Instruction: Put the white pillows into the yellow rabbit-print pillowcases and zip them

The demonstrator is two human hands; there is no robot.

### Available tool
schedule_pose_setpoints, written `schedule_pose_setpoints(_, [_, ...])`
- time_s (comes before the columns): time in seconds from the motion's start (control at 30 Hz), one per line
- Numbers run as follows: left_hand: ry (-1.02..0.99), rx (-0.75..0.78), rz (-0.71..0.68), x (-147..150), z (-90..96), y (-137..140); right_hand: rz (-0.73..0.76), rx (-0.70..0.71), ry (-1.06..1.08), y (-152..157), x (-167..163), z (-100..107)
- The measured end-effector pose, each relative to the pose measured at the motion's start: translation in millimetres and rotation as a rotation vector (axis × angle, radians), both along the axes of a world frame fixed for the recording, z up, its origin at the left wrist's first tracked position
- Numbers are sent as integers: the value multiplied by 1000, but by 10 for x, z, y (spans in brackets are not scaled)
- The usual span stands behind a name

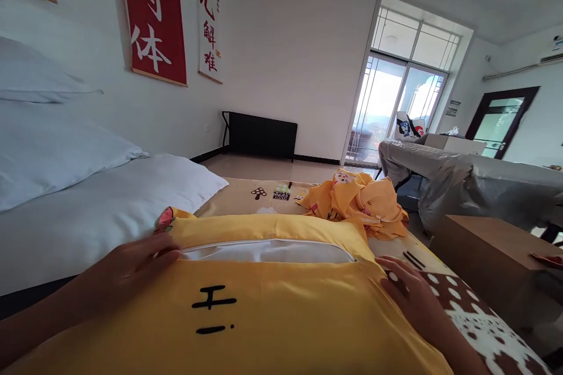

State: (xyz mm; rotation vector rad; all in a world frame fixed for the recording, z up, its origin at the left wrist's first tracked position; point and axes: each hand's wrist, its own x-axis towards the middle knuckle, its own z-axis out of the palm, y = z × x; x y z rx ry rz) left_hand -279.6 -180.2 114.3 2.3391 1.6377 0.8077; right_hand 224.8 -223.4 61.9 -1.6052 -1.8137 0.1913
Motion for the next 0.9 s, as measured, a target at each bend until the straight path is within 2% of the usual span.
schedule_pose_setpoints(0.07, [-3,119,-135,137,42,-67,195,-17,-34,86,-407,186])
schedule_pose_setpoints(0.1, [18,121,-214,190,62,-94,272,-23,-67,133,-603,233])
schedule_pose_setpoints(0.17, [93,5,-316,234,92,-132,365,-13,-149,227,-917,248])
schedule_pose_setpoints(0.23, [164,-124,-324,178,88,-158,387,-9,-225,312,-1071,194])
schedule_pose_setpoints(0.3, [187,-153,-280,49,32,-182,360,-31,-287,376,-1054,120])
schedule_pose_setpoints(0.4, [193,-97,-202,-159,-99,-192,289,-71,-391,438,-847,75])
schedule_pose_setpoints(0.5, [319,23,-188,-252,-91,-99,256,-21,-515,494,-681,237])
schedule_pose_setpoints(0.6, [466,202,-193,-224,179,91,141,128,-578,590,-652,606])
schedule_pose_setpoints(0.73, [528,458,-67,-138,751,297,-16,348,-687,730,-701,1098])
schedule_pose_setpoints(0.9, [583,753,72,-22,1314,425,-122,630,-933,846,-722,1438])
